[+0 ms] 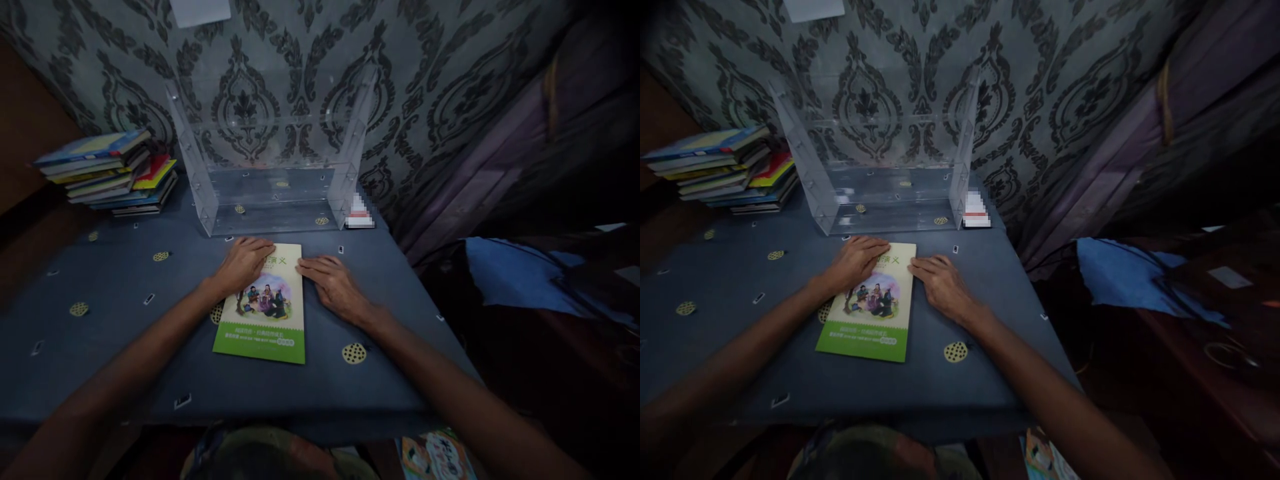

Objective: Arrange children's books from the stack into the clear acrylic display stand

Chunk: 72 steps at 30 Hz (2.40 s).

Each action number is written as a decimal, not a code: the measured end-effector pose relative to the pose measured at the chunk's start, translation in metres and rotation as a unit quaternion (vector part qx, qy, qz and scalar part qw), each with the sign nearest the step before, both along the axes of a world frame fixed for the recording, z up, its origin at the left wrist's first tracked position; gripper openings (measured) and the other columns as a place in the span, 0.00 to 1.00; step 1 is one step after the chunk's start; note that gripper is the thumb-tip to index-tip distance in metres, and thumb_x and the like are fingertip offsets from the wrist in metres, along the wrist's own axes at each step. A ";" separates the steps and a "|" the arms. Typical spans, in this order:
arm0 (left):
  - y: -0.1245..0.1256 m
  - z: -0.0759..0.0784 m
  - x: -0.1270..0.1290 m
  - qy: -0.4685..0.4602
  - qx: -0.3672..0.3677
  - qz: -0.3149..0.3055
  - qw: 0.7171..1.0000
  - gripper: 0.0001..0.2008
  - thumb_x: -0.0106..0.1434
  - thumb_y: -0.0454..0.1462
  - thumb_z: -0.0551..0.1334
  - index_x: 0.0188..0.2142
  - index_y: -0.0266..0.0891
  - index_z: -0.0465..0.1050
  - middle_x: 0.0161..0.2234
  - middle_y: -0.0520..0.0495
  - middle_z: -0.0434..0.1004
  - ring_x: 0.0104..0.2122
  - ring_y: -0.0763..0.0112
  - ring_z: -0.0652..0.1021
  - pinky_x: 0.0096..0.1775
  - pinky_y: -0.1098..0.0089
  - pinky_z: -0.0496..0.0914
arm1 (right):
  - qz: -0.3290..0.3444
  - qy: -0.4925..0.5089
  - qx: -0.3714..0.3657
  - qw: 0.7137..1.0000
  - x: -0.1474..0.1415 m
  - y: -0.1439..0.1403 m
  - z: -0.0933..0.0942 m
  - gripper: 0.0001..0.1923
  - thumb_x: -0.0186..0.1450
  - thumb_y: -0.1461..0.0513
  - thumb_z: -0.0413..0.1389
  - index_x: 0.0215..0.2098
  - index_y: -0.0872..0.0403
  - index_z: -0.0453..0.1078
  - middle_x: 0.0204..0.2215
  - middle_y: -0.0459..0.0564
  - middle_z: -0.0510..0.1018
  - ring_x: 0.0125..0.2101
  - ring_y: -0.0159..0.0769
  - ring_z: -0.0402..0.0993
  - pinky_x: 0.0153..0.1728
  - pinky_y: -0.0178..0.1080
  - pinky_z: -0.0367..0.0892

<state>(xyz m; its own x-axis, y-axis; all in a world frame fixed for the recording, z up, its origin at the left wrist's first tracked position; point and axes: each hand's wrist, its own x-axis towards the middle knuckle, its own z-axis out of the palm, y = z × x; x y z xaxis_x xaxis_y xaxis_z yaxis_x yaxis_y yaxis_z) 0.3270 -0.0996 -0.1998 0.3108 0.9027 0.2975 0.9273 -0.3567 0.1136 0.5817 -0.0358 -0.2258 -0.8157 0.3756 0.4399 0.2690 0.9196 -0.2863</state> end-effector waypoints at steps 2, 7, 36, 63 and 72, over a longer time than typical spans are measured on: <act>-0.001 -0.001 -0.004 -0.007 0.002 0.001 1.000 0.19 0.70 0.31 0.52 0.55 0.38 0.74 0.56 0.41 0.77 0.53 0.58 0.76 0.52 0.55 0.67 | -0.001 0.002 -0.001 1.000 0.000 0.001 -0.001 0.29 0.61 0.75 0.50 0.56 0.49 0.75 0.56 0.53 0.79 0.53 0.43 0.77 0.55 0.54 0.68; 0.003 -0.001 0.001 -0.004 -0.004 -0.010 1.000 0.19 0.69 0.31 0.52 0.55 0.36 0.74 0.56 0.40 0.77 0.53 0.57 0.76 0.52 0.55 0.67 | 0.007 0.012 -0.001 1.000 0.000 0.001 -0.003 0.29 0.61 0.75 0.50 0.56 0.50 0.75 0.55 0.54 0.79 0.53 0.43 0.77 0.54 0.53 0.69; 0.018 -0.003 0.021 -0.036 -0.038 -0.166 0.985 0.22 0.69 0.29 0.51 0.59 0.42 0.72 0.59 0.43 0.75 0.62 0.59 0.71 0.56 0.54 0.64 | 0.017 0.016 0.016 1.000 0.005 -0.010 -0.002 0.24 0.64 0.74 0.51 0.53 0.51 0.76 0.53 0.54 0.81 0.53 0.42 0.77 0.53 0.50 0.68; -0.033 0.000 0.030 -0.049 -0.038 -0.217 0.974 0.23 0.68 0.29 0.55 0.60 0.44 0.70 0.56 0.46 0.78 0.61 0.60 0.72 0.57 0.53 0.64 | 0.049 0.031 0.019 0.998 0.025 -0.060 0.000 0.22 0.68 0.72 0.48 0.54 0.53 0.75 0.52 0.56 0.81 0.53 0.43 0.77 0.52 0.51 0.71; -0.055 0.006 0.036 -0.039 -0.073 -0.231 0.969 0.23 0.69 0.29 0.53 0.60 0.42 0.70 0.58 0.43 0.77 0.62 0.61 0.71 0.59 0.54 0.62 | 0.060 0.022 0.016 0.998 0.035 -0.083 0.005 0.22 0.68 0.72 0.48 0.54 0.54 0.75 0.53 0.55 0.81 0.53 0.44 0.77 0.53 0.50 0.70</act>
<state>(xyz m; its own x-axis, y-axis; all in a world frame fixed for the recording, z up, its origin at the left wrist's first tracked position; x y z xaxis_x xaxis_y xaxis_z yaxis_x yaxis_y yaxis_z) 0.3630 -0.1548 -0.1938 0.6735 0.7070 0.2158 0.6593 -0.7065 0.2572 0.6163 -0.1191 -0.2205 -0.8337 0.2609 0.4867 0.1433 0.9534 -0.2656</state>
